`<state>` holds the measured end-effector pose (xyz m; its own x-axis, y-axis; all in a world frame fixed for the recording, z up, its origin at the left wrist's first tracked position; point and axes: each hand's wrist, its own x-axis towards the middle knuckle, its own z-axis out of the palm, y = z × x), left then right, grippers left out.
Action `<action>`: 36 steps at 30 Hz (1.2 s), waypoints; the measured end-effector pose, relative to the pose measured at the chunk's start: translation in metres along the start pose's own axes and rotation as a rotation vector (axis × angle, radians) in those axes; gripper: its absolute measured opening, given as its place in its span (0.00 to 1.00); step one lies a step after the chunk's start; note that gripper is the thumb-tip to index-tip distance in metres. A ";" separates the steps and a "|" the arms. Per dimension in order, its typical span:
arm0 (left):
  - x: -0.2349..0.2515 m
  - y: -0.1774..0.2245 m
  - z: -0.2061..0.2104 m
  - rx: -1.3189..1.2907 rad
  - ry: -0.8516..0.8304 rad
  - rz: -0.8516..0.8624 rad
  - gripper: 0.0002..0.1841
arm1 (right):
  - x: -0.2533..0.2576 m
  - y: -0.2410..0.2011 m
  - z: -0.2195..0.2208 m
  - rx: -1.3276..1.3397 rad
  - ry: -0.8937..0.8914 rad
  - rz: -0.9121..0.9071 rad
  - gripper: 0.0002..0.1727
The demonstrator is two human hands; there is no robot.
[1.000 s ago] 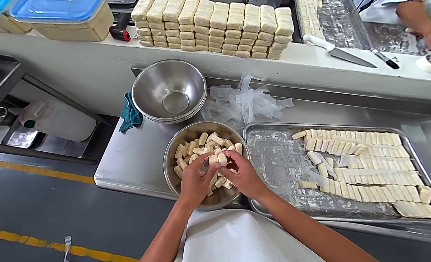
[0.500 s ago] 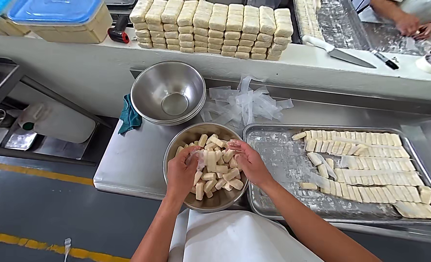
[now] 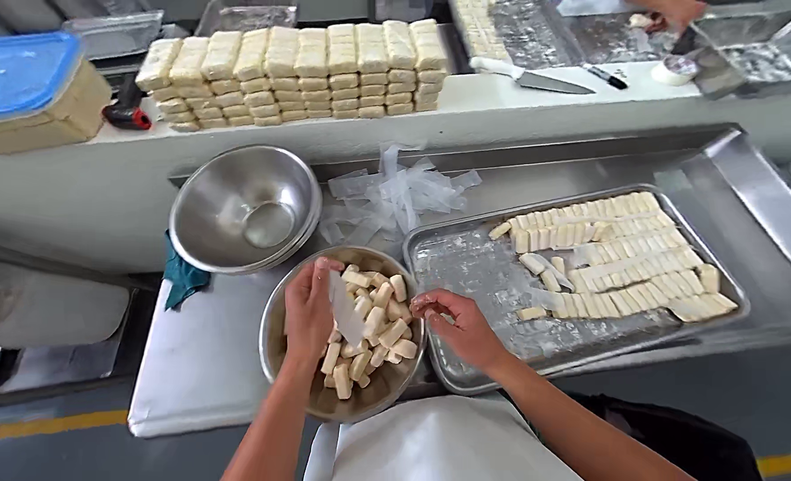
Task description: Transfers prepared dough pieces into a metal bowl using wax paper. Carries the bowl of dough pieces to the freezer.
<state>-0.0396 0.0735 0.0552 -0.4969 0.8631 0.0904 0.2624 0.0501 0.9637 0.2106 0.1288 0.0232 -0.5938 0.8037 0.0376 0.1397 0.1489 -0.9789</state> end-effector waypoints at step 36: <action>-0.038 -0.011 0.134 -0.067 -0.272 -0.180 0.25 | -0.116 0.165 -0.267 -1.121 -0.321 0.129 0.35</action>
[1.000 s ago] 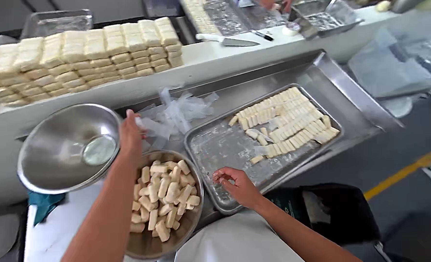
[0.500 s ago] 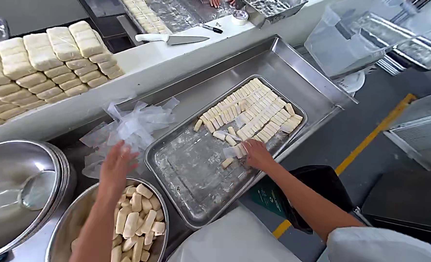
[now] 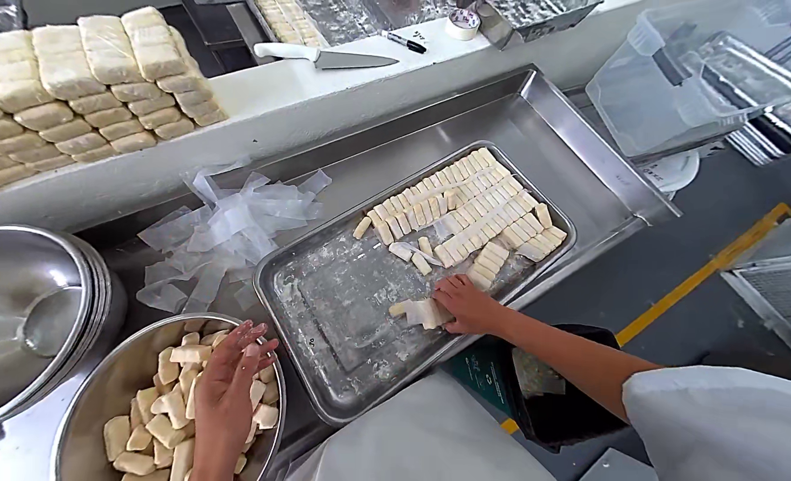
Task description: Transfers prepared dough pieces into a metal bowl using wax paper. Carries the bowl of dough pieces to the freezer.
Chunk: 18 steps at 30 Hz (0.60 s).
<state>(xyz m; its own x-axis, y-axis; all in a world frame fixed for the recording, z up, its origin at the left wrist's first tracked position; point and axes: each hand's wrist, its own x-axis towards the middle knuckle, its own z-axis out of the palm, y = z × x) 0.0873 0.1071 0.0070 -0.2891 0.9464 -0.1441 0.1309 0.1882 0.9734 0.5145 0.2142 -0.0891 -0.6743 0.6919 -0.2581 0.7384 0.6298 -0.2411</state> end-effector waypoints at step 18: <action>-0.036 0.024 -0.072 -0.112 0.048 0.080 0.20 | 0.093 -0.163 -0.137 1.144 0.183 -0.024 0.33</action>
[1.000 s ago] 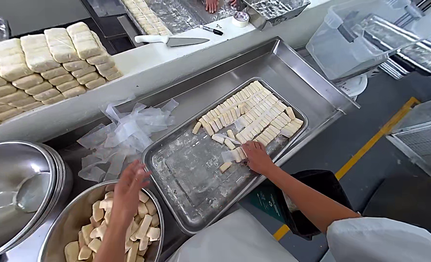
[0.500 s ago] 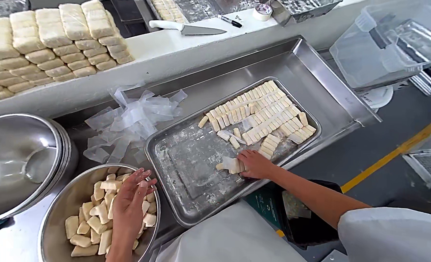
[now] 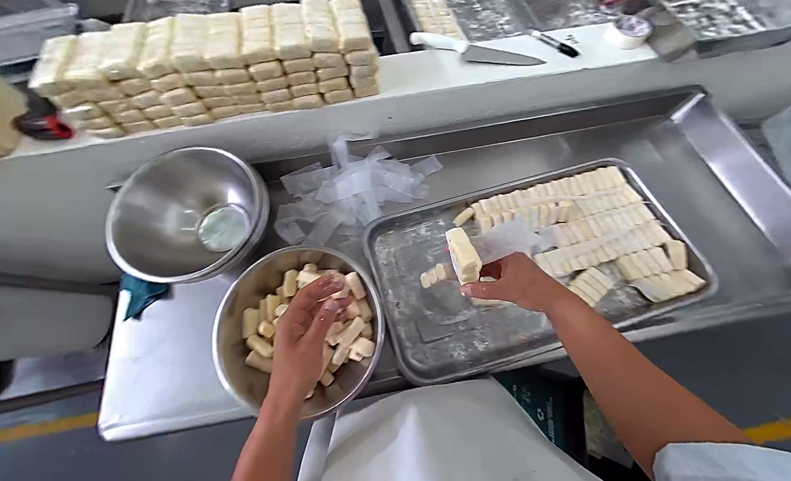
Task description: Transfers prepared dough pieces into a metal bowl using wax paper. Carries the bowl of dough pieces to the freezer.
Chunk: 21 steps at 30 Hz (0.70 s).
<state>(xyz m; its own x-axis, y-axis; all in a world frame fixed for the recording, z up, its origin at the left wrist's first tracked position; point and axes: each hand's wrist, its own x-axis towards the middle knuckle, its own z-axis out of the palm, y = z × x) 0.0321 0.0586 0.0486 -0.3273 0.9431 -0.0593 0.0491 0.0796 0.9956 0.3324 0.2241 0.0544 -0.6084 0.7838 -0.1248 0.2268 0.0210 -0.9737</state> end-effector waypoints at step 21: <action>-0.061 -0.039 -0.083 0.232 0.362 -0.051 0.17 | 0.050 -0.027 0.236 -0.466 -0.292 -0.127 0.17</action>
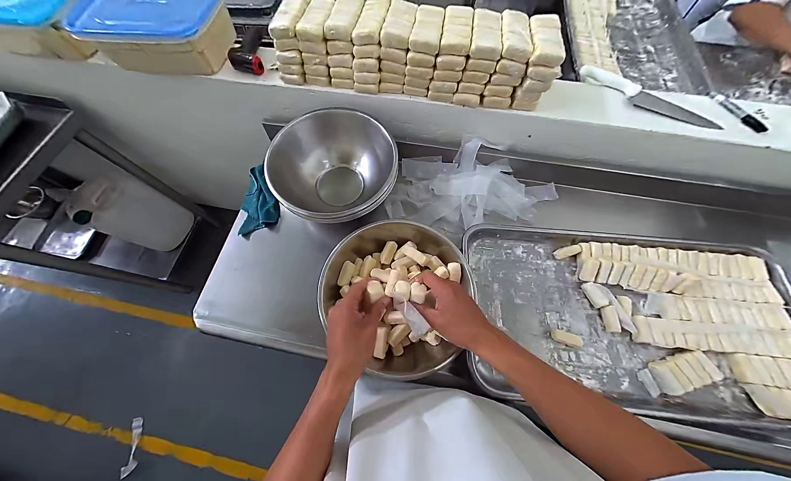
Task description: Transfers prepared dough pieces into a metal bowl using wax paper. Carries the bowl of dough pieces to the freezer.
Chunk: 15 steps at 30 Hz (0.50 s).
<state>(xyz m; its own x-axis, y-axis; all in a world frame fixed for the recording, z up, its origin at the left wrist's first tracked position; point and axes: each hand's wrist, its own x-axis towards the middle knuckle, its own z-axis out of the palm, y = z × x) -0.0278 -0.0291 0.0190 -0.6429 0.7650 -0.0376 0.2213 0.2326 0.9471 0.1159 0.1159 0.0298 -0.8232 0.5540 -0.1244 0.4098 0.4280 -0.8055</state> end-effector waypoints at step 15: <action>0.014 0.016 0.008 -0.072 -0.194 -0.040 0.17 | 0.005 -0.003 0.004 0.353 -0.033 0.042 0.23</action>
<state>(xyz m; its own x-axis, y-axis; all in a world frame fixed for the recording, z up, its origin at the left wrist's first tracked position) -0.0272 -0.0103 0.0310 -0.4957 0.8588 -0.1295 0.1413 0.2269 0.9636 0.1092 0.1145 0.0297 -0.8233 0.5398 -0.1756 0.2874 0.1296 -0.9490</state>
